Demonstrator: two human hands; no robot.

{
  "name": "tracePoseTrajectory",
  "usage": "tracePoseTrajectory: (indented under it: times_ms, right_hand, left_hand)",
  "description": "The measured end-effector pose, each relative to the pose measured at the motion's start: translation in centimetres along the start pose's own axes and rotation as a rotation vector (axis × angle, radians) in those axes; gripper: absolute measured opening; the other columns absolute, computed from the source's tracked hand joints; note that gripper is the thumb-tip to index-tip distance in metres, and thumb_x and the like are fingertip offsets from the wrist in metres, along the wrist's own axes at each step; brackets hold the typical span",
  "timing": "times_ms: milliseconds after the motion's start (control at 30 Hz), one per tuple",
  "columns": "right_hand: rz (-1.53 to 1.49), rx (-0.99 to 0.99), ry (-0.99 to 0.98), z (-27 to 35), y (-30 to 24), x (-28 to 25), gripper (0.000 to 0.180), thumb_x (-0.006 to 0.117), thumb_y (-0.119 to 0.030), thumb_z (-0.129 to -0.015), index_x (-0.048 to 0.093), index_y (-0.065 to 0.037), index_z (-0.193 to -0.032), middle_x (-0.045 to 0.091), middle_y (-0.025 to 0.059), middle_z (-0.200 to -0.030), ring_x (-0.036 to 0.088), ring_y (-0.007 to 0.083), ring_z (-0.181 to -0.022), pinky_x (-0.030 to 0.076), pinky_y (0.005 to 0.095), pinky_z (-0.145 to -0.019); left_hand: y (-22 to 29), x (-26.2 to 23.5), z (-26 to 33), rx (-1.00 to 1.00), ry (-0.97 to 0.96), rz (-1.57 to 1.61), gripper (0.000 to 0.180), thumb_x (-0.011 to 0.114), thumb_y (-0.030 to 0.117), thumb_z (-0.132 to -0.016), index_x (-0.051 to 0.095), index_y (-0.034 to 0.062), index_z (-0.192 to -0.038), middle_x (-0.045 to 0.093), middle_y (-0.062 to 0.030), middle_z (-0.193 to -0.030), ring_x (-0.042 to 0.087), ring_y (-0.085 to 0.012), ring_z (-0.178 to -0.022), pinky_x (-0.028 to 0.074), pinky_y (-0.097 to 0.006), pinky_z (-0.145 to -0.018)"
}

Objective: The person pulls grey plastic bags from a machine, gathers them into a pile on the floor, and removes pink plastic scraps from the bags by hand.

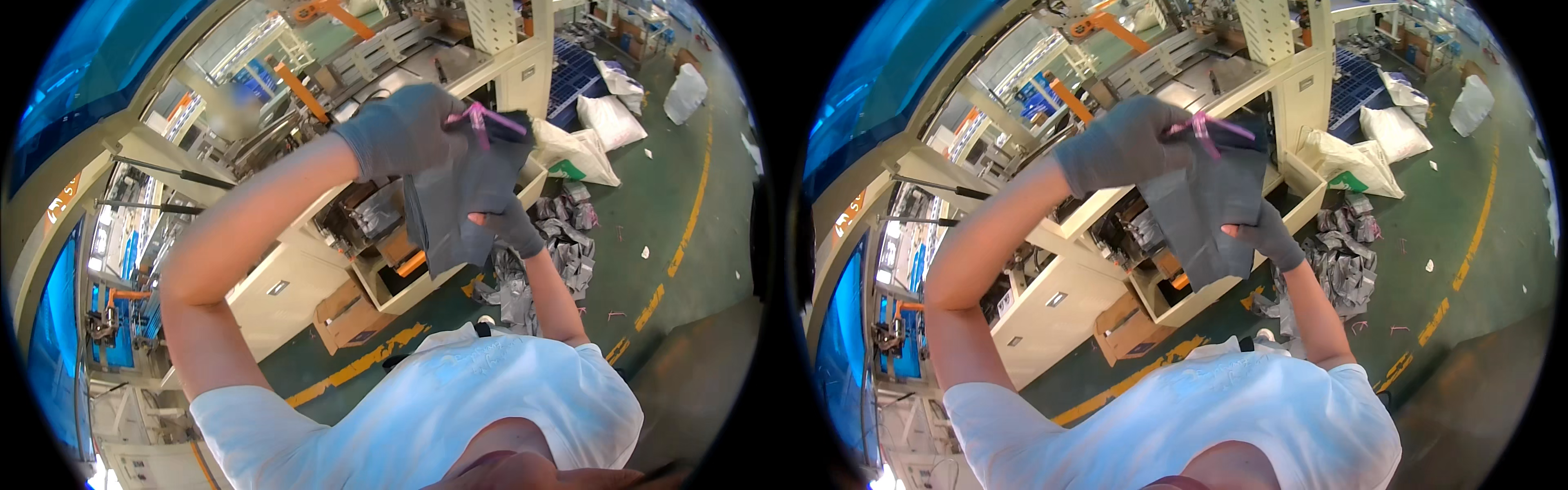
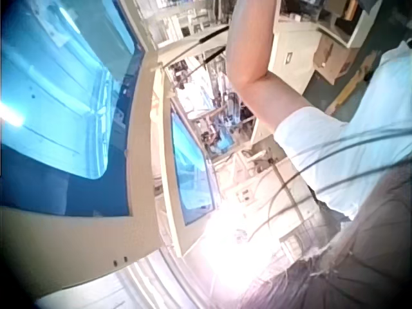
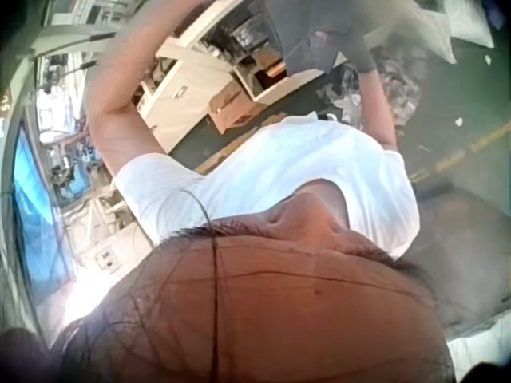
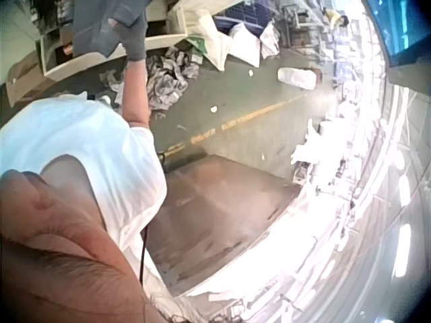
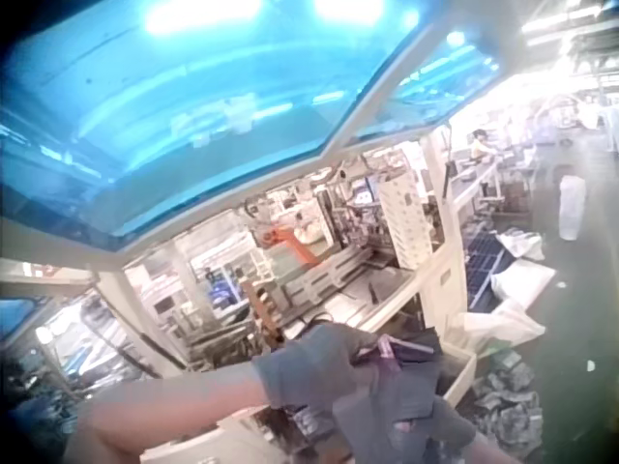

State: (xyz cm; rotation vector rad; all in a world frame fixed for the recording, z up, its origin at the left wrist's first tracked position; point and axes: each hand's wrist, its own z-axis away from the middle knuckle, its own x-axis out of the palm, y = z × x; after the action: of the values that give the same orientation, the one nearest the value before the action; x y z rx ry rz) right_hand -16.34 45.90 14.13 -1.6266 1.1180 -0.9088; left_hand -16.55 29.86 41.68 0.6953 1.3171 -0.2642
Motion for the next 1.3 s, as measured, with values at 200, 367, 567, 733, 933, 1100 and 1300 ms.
tracePoseTrajectory:
  times_ms: [200, 367, 567, 733, 933, 1100, 1300]
  right_hand:
    - [-0.118, 0.172, -0.248, -4.1, 8.7, -0.1, 0.019, 0.070, -0.011, -0.076, 0.063, -0.004, -0.092, 0.062, -0.0006, -0.086, 0.054, 0.0083, -0.077, 0.045, 0.0239, -0.070]
    - [-0.394, 0.002, 0.048, -7.9, 13.2, 1.3, 0.061, 0.073, -0.028, -0.078, 0.044, -0.002, -0.126, 0.056, 0.0053, -0.112, 0.054, 0.0148, -0.100, 0.044, 0.0288, -0.087]
    - [-1.254, 0.405, -0.092, -11.2, 19.0, 5.5, 0.087, 0.072, -0.047, -0.072, 0.033, -0.002, -0.136, 0.040, 0.0102, -0.137, 0.038, 0.0264, -0.125, 0.031, 0.0395, -0.106]
    - [-0.982, 0.636, -0.068, -12.5, 21.5, 6.5, 0.065, 0.072, -0.028, -0.078, 0.041, -0.002, -0.130, 0.054, 0.0074, -0.122, 0.055, 0.0197, -0.107, 0.045, 0.0336, -0.093]
    - [-0.209, 0.807, -0.146, -15.5, 23.9, 2.3, 0.027, 0.070, -0.006, -0.074, 0.063, -0.001, -0.100, 0.061, 0.0013, -0.087, 0.057, 0.0112, -0.075, 0.045, 0.0234, -0.068]
    - [0.103, 0.749, -0.214, -27.4, 26.8, -1.7, 0.024, 0.071, -0.010, -0.073, 0.064, -0.002, -0.094, 0.059, 0.0006, -0.080, 0.054, 0.0104, -0.067, 0.044, 0.0236, -0.061]
    - [0.167, 1.012, -0.397, -39.7, 45.2, -7.8, 0.043, 0.068, -0.019, -0.079, 0.054, -0.002, -0.116, 0.059, 0.0102, -0.107, 0.054, 0.0216, -0.099, 0.044, 0.0299, -0.088]
  left_hand:
    - [0.3, -4.5, -1.1, -0.065, 0.155, -0.154, 0.027, 0.058, 0.018, -0.079, 0.067, 0.0075, -0.102, 0.059, -0.0040, -0.063, 0.054, -0.0085, -0.057, 0.045, -0.026, -0.055]
    - [-0.1, -9.7, 1.4, -0.145, 0.154, 0.033, 0.027, 0.059, 0.018, -0.079, 0.066, 0.0050, -0.101, 0.064, -0.0072, -0.079, 0.059, -0.0128, -0.073, 0.047, -0.027, -0.068]
    - [-11.8, -8.6, 5.0, -0.351, 0.413, 0.059, 0.026, 0.058, 0.020, -0.078, 0.065, 0.0003, -0.095, 0.061, -0.0025, -0.070, 0.052, -0.0052, -0.064, 0.044, -0.023, -0.060]
    - [-23.2, 0.9, 12.7, -0.578, 0.457, 0.408, 0.032, 0.056, 0.012, -0.077, 0.064, 0.0112, -0.108, 0.054, -0.0026, -0.063, 0.048, -0.0076, -0.057, 0.041, -0.026, -0.053]
    - [-32.4, 23.7, 19.1, -1.081, 0.527, 0.949, 0.037, 0.051, 0.005, -0.075, 0.060, 0.0075, -0.111, 0.050, 0.0015, -0.067, 0.046, -0.0072, -0.058, 0.039, -0.026, -0.052]
    - [-38.5, 34.5, 11.0, -1.224, 0.623, 1.207, 0.037, 0.047, 0.009, -0.075, 0.057, 0.0081, -0.110, 0.056, -0.0038, -0.085, 0.052, -0.0111, -0.077, 0.042, -0.026, -0.071]
    - [-54.7, 49.1, 0.7, -0.809, -0.042, -0.341, 0.046, 0.053, 0.022, -0.081, 0.048, 0.0081, -0.125, 0.056, -0.0140, -0.113, 0.054, -0.0260, -0.105, 0.043, -0.032, -0.087]
